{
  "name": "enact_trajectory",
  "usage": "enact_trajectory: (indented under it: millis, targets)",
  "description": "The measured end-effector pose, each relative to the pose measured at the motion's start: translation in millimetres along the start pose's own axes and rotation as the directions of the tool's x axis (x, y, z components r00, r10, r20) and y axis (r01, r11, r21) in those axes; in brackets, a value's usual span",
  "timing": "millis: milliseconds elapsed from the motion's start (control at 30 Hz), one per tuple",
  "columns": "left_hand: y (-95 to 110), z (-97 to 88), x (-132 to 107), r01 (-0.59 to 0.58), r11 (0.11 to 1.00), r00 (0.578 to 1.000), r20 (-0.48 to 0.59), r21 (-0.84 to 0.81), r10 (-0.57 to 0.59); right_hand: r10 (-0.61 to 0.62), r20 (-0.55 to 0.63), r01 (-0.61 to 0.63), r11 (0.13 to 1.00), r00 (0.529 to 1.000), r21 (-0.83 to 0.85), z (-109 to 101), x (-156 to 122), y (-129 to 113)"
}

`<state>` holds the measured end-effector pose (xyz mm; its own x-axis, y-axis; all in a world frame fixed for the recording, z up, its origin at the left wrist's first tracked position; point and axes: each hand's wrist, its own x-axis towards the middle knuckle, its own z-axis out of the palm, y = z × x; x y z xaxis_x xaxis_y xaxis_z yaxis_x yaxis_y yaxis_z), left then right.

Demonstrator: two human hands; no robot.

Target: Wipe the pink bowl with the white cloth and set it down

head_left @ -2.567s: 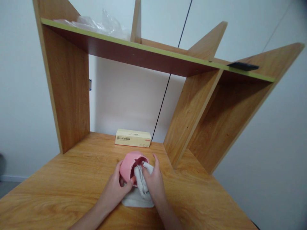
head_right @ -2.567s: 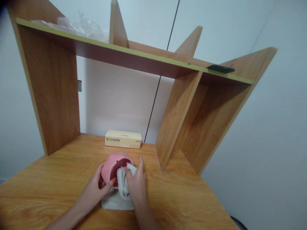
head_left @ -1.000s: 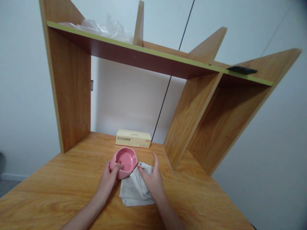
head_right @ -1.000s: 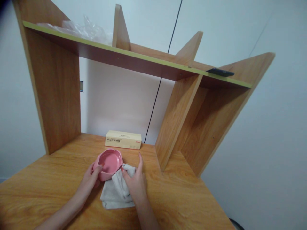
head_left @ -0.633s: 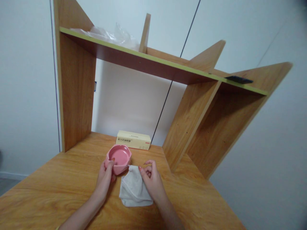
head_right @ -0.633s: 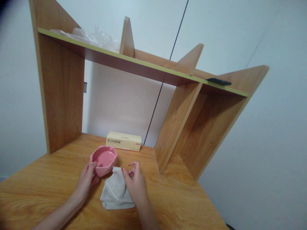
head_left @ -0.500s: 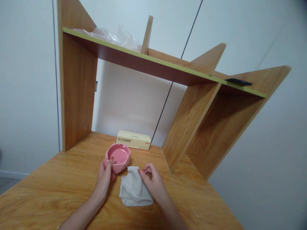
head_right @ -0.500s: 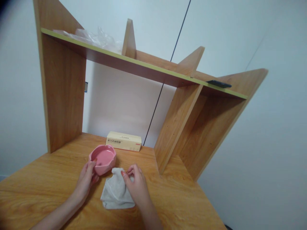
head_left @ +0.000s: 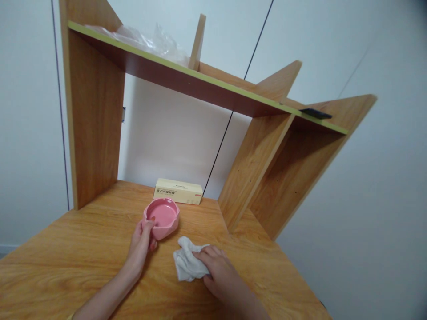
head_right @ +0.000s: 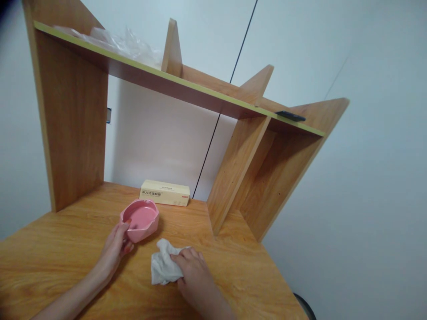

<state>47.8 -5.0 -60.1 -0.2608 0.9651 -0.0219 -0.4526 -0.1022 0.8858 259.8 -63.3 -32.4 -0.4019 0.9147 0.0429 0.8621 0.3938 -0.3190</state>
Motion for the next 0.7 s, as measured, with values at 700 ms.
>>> enact_trajectory:
  millis: [700]
  targets:
    - [-5, 15.7, -27, 0.008, 0.99, 0.939, 0.339, 0.138, -0.055, 0.188, -0.397, -0.027, 0.926, 0.898, 0.376, -10, 63, -18]
